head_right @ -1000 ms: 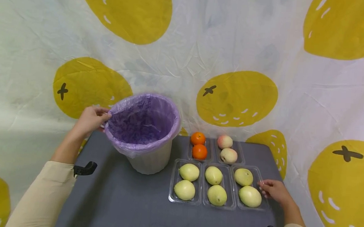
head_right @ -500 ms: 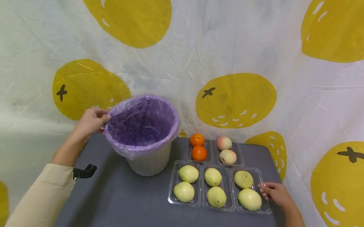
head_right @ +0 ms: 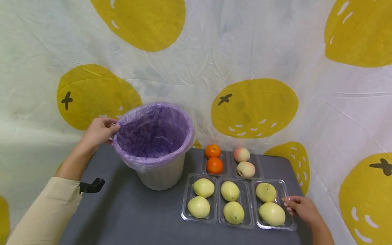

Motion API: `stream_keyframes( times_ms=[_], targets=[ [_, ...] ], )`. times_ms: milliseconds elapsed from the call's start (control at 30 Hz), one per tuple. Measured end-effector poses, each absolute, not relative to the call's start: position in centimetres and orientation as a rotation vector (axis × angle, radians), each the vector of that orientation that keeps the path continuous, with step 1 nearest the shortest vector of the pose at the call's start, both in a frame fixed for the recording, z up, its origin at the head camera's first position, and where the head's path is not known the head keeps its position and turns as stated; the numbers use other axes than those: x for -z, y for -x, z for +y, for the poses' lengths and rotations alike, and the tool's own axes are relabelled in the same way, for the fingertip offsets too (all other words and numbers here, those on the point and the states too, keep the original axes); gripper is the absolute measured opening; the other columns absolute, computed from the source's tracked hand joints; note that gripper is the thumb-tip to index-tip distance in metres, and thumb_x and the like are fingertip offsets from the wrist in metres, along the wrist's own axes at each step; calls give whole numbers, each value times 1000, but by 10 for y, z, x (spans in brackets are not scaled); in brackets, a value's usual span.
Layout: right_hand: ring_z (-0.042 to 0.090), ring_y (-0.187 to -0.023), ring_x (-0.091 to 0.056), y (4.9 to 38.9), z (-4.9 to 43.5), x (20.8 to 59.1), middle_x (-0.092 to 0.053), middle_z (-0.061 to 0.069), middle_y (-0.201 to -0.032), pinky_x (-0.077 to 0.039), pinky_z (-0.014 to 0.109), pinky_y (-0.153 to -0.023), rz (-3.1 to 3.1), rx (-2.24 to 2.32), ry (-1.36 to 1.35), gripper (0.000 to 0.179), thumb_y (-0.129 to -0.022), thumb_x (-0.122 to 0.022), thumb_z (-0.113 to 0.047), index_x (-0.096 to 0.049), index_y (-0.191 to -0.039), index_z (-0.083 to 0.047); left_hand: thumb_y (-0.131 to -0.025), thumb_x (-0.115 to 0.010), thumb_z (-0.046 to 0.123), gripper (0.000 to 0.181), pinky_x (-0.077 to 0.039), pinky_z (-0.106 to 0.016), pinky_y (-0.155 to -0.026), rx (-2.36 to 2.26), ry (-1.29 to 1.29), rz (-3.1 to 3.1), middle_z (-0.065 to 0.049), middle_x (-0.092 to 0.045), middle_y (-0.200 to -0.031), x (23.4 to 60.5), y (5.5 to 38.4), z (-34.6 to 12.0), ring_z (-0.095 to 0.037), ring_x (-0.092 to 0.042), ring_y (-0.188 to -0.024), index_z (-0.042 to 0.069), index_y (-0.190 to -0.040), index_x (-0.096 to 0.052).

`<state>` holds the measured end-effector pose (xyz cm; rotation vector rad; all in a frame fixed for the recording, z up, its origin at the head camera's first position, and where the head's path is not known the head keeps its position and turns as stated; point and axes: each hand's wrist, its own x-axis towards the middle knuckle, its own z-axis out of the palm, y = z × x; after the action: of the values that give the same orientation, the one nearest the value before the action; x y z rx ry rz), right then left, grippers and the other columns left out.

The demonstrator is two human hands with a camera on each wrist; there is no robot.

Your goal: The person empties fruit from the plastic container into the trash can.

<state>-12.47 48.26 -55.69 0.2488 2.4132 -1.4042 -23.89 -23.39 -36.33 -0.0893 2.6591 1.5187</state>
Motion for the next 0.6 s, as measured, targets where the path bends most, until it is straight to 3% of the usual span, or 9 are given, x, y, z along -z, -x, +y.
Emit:
stream_keyframes(
  times_ms=[267, 600],
  targets=[
    [4, -76, -62, 131, 479, 543, -72, -18, -98, -60, 23, -67, 2423, 1445, -244, 38, -109, -51, -12, -59, -122, 23, -108, -52, 15, 45, -62, -29, -58, -1529, 104, 2663, -21, -57, -116, 365, 239, -233, -12, -59, -73, -8, -147, -49],
    [6, -78, -63, 139, 465, 524, -73, -13, -102, -61, 24, -71, 2412, 1481, -224, 44, -108, -55, -17, -57, -127, 22, -108, -53, 16, 46, -63, -31, -58, -1521, 89, 2667, -23, -56, -118, 365, 240, -234, -13, -59, -72, -8, -147, -49]
  ],
)
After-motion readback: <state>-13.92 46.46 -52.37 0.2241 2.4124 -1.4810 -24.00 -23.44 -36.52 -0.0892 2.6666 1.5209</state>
